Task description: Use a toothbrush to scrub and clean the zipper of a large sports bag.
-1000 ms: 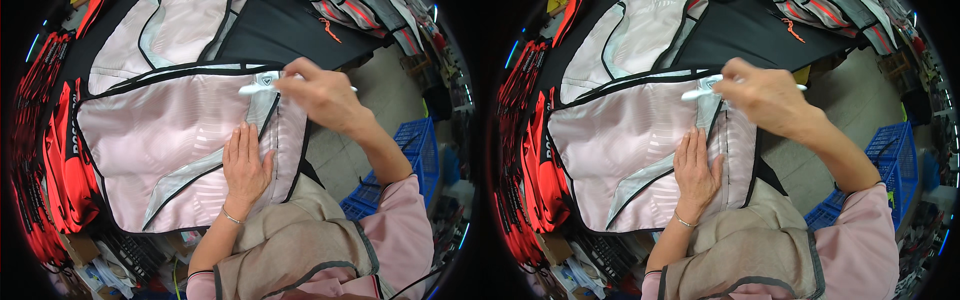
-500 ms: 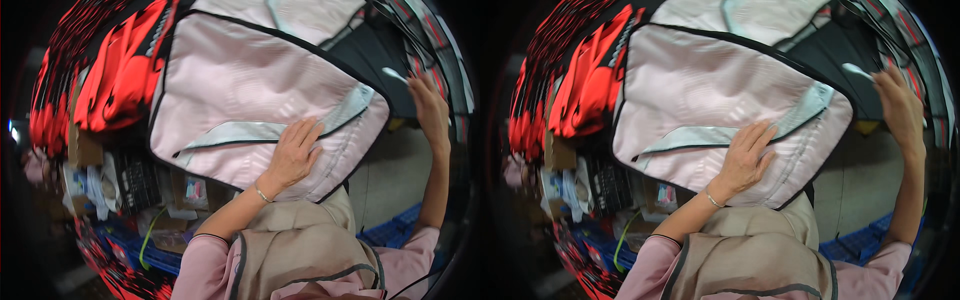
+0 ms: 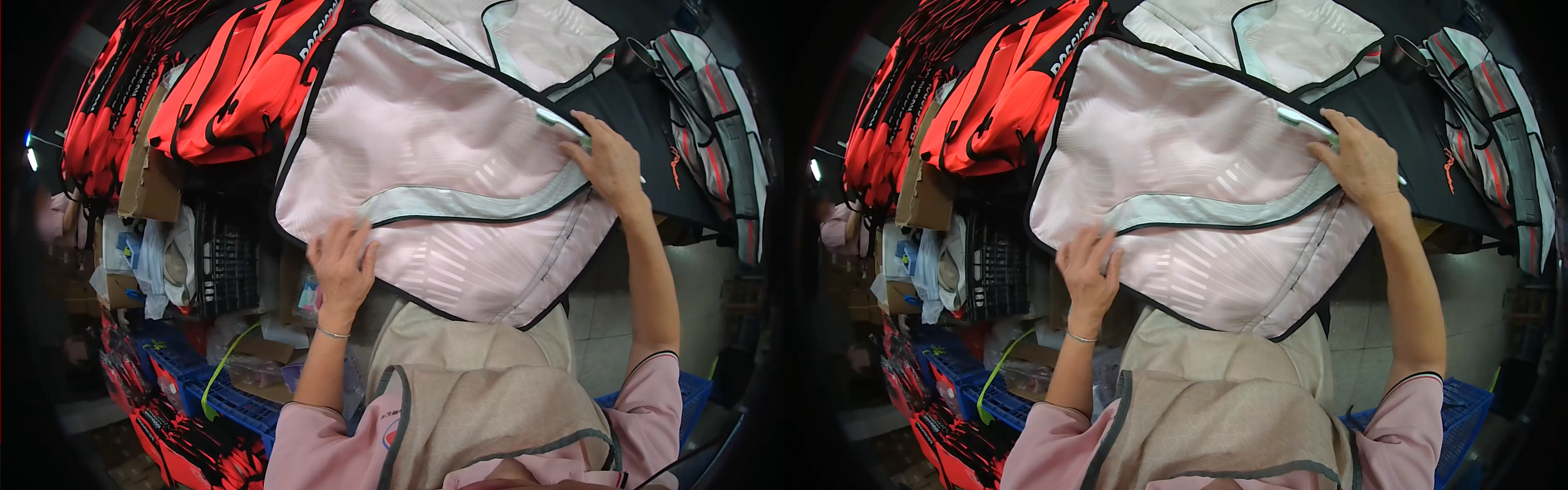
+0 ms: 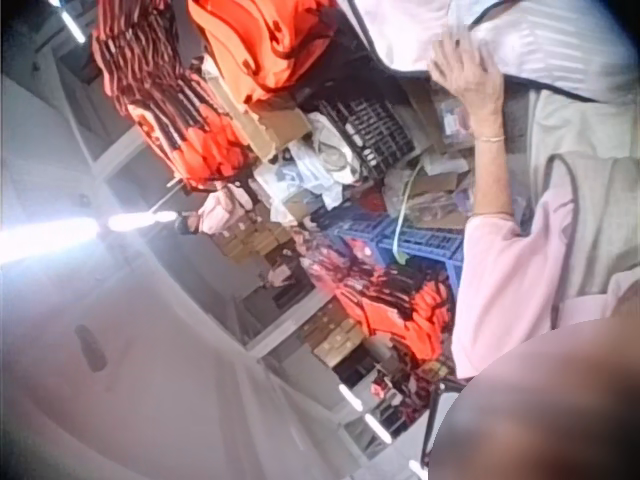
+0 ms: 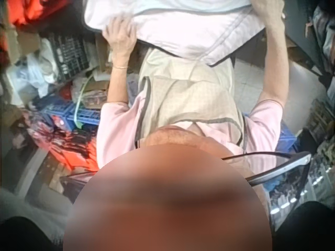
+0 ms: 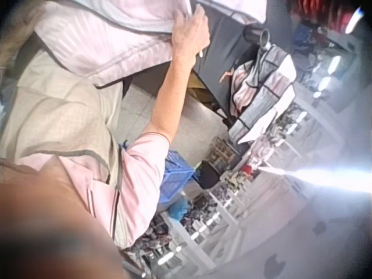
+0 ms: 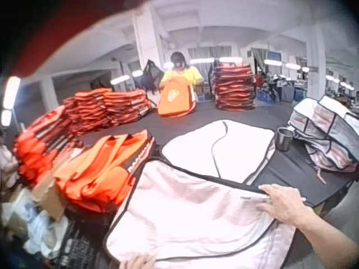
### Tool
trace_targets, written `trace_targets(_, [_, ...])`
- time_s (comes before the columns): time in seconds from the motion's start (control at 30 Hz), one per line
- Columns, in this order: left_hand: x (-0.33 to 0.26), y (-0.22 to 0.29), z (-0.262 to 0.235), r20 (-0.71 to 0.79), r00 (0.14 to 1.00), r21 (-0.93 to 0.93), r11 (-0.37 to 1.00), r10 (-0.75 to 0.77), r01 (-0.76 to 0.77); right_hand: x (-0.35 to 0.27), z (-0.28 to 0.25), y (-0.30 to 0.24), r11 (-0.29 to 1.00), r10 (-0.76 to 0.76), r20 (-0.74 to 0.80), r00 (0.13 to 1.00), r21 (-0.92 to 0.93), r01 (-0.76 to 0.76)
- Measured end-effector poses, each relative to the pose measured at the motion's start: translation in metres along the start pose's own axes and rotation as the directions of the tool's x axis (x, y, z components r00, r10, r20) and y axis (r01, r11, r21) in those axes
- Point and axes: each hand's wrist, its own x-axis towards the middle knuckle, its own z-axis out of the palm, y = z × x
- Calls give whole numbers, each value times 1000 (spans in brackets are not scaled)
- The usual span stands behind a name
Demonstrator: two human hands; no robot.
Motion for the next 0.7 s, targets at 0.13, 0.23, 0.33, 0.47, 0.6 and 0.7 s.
trace_targets(0.13, [-17, 15, 23, -379, 722, -422, 802, -579, 422, -4, 11, 3, 996, 90, 2, 996, 2, -90])
trace_targets(0.23, [-20, 35, 34, 70, 521, -897, 174, -850, 405, -11, 2, -2, 994, 97, -21, 995, 51, -96])
trace_targets(0.33, [-21, 49, 37, 465, 630, -883, -372, -622, 286, -23, -24, -18, 989, 76, -164, 983, 135, -54])
trace_targets(0.47, [-3, 63, 14, 525, 602, -851, -368, -602, 374, -41, -72, -12, 985, 91, -329, 940, 171, -35])
trace_targets(0.6, [39, 71, -16, 331, 717, -934, -322, -613, 155, -41, -129, -12, 971, 85, -509, 857, 236, 44])
trace_targets(0.7, [95, 71, -43, 43, 826, -976, -199, -562, -84, -23, -155, 6, 940, 83, -638, 766, 306, 152])
